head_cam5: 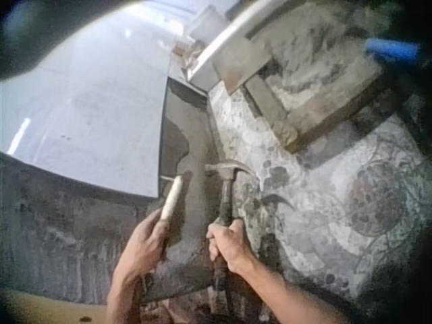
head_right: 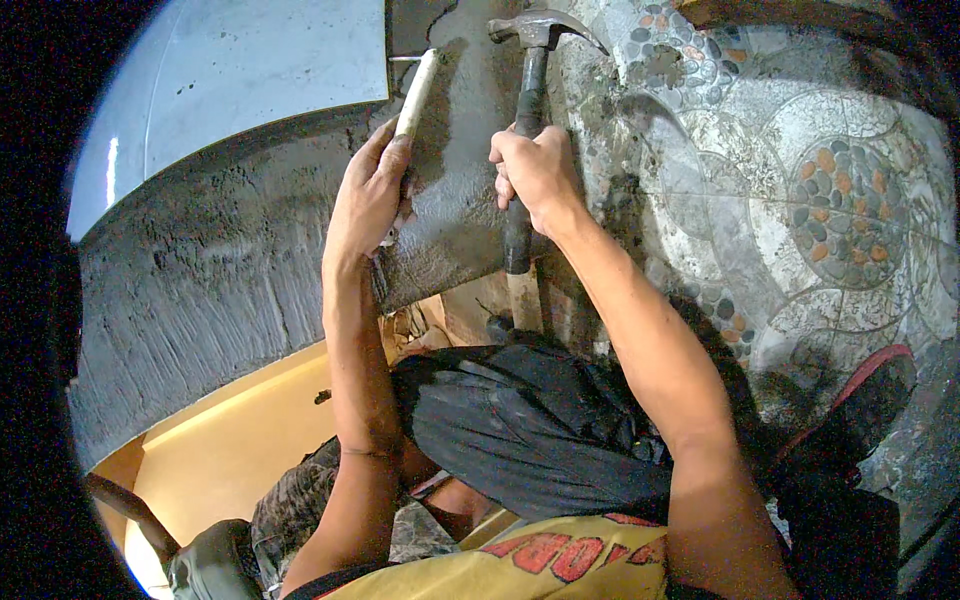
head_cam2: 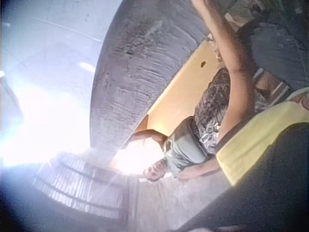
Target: The person holds a hammer and a small tool against a tile edge, striking the tool with the hammer to shape or adjust the tile position.
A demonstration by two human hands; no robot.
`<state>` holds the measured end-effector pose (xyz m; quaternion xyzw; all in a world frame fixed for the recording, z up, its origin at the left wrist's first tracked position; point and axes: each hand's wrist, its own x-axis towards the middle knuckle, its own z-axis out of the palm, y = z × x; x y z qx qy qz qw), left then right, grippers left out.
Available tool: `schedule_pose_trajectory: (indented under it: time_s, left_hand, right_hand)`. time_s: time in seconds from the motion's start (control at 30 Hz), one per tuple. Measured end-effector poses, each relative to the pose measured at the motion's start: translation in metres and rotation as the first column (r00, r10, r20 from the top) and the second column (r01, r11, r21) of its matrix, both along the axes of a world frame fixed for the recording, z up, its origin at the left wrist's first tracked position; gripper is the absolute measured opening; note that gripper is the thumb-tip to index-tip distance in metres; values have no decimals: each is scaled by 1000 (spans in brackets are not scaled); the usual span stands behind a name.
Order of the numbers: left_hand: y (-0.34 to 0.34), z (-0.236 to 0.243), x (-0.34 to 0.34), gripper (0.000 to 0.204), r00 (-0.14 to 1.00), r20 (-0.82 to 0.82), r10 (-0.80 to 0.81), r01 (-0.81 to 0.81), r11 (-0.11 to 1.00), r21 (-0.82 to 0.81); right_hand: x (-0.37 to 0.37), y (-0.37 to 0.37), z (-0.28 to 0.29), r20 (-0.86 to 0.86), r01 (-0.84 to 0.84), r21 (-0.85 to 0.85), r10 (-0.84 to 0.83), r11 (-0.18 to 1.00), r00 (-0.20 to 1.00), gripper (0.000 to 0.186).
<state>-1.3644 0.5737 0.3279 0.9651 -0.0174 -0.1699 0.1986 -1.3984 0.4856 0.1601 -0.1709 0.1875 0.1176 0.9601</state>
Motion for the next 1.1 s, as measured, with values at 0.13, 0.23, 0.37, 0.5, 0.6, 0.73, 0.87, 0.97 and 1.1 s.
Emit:
schedule_pose_trajectory:
  time_s: [0.13,0.23,0.37,0.5,0.6,0.73,0.87,0.97,1.1]
  left_hand:
    - [0,3,1,44,1000,7,3,-3,1000,-19]
    - [1,4,2,44,1000,-13,14,-14,999,-49]
    - [2,2,1,44,999,-41,24,-28,995,-99]
    - [1,4,4,43,999,-34,22,-25,995,-94]
    - [5,2,6,43,998,-49,24,-30,992,-126]
    - [1,-2,5,42,1000,-15,21,-23,993,-114]
    - [-1,-5,4,40,1000,-11,23,-24,989,-147]
    - [-1,-1,4,40,998,-27,58,-62,979,-192]
    - [-4,-3,3,41,994,-23,110,-112,975,-191]
  right_hand:
    - [-3,0,0,-5,1,-5,-1,1000,1000,10]
    - [-5,1,1,1,11,7,-11,1000,1000,10]
    - [-6,3,1,-5,15,1,-15,1000,1000,9]
    - [-8,1,0,-12,10,9,-10,1000,1000,9]
    - [-9,1,5,-48,14,37,-12,999,999,10]
    - [-6,10,13,-67,93,77,-87,993,994,11]
    - [6,28,30,-84,-26,86,33,996,996,16]
    - [8,27,25,-53,-97,154,106,983,993,17]
    - [5,31,31,-110,28,121,-14,992,994,18]
